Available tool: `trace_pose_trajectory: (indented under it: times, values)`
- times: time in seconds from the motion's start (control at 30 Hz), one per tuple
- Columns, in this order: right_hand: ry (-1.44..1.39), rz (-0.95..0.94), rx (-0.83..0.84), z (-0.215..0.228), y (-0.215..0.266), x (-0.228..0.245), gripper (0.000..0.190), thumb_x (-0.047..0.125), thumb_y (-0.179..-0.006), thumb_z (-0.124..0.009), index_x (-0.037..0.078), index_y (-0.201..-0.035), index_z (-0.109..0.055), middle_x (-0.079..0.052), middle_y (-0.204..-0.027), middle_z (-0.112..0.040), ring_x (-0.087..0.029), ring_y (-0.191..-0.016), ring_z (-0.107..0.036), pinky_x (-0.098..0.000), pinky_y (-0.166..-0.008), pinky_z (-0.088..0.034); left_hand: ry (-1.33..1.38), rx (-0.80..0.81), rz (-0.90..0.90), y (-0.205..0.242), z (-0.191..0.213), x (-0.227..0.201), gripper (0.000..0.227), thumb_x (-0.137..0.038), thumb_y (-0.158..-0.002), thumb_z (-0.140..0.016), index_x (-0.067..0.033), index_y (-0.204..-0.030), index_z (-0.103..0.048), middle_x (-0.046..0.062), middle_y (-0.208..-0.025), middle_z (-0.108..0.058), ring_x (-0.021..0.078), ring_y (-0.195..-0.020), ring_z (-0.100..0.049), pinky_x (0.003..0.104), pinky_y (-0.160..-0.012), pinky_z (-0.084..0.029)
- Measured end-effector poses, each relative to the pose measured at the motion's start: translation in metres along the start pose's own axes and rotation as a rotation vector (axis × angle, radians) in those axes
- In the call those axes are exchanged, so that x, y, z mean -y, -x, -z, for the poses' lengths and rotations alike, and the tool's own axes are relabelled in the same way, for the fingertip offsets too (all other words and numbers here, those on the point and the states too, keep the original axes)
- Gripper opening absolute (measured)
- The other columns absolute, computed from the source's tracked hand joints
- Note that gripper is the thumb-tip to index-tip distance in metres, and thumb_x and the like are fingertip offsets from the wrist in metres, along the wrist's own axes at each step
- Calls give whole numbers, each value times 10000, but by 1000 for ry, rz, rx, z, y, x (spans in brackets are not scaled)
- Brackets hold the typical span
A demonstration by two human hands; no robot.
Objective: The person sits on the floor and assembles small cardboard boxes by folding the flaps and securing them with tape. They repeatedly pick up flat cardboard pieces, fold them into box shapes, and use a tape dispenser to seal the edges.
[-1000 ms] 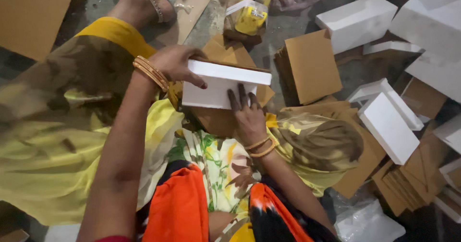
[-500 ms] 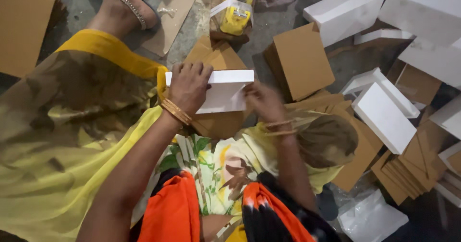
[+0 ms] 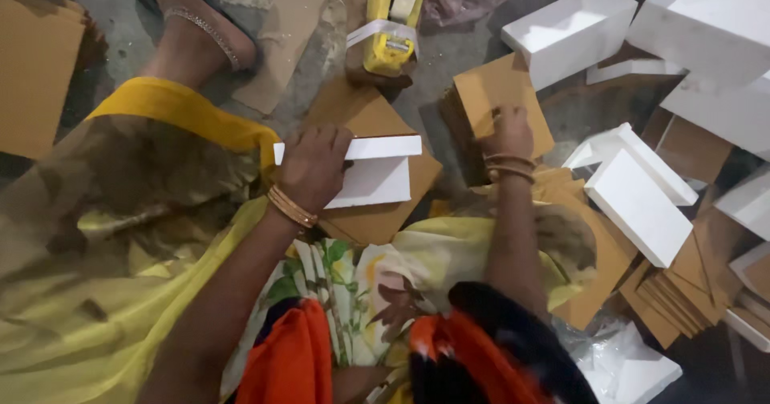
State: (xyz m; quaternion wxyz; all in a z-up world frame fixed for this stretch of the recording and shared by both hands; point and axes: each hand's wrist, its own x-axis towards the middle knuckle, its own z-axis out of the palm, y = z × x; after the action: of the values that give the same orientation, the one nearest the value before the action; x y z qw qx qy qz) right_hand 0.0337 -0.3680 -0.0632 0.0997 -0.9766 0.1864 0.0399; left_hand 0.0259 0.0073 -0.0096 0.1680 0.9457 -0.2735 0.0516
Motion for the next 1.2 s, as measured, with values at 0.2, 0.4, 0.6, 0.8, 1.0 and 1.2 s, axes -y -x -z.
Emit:
trace_pose_trajectory:
  times: [0.2, 0.4, 0.6, 0.8, 1.0, 1.2]
  values:
    - [-476, -13, 255, 21, -41, -73, 452, 136, -814, -702, 104, -1264, -678, -151, -1208, -741, -309, -1117, -716, -374, -980, -556, 60, -21, 5, 4, -6, 1, 383, -268, -780, -774, -123, -1084, -592, 65, -992, -617, 280, -958, -604, 464, -846, -406]
    - [106, -41, -79, 29, 5, -20, 328, 53, -889, -653, 60, -1216, -680, -239, -1176, -639, -449, -1091, -612, -523, -919, -490, 34, 2, 14, 8, 0, 2, 396, -322, -816, -776, -125, -1110, -597, 73, -1019, -625, 284, -981, -590, 461, -916, -401]
    - [-369, 462, -600, 73, 118, 70, 320, -23, -1010, -549, 1, -1329, -541, -218, -1309, -589, -398, -1258, -556, -510, -1093, -449, 159, -50, -43, 8, 8, 7, 433, -459, -886, -716, -103, -1116, -628, 92, -991, -638, 279, -961, -610, 459, -892, -374]
    - [-223, 878, -343, 15, 211, 134, 464, 72, -975, -643, 116, -1423, -530, -114, -1481, -495, -340, -1397, -480, -497, -1214, -372, 293, 267, -107, -16, -20, 39, 348, -408, -941, -639, -194, -1214, -670, 46, -1191, -725, 314, -1036, -698, 489, -803, -522]
    - [75, 885, -29, -22, 203, 137, 696, 182, -742, -645, 61, -1420, -547, -203, -1534, -416, -418, -1427, -340, -579, -1153, -281, 373, 566, 81, -41, -6, 51, 626, -609, -786, -710, -243, -1292, -659, 123, -1150, -721, 369, -1065, -669, 496, -921, -515]
    - [221, 688, -128, -103, 177, 154, 557, 224, -988, -598, 59, -1515, -524, -180, -1604, -392, -410, -1531, -332, -569, -1246, -259, 353, 482, 93, -28, 12, 34, 641, -653, -862, -730, -98, -1171, -642, 179, -1140, -698, 384, -1064, -662, 551, -961, -438]
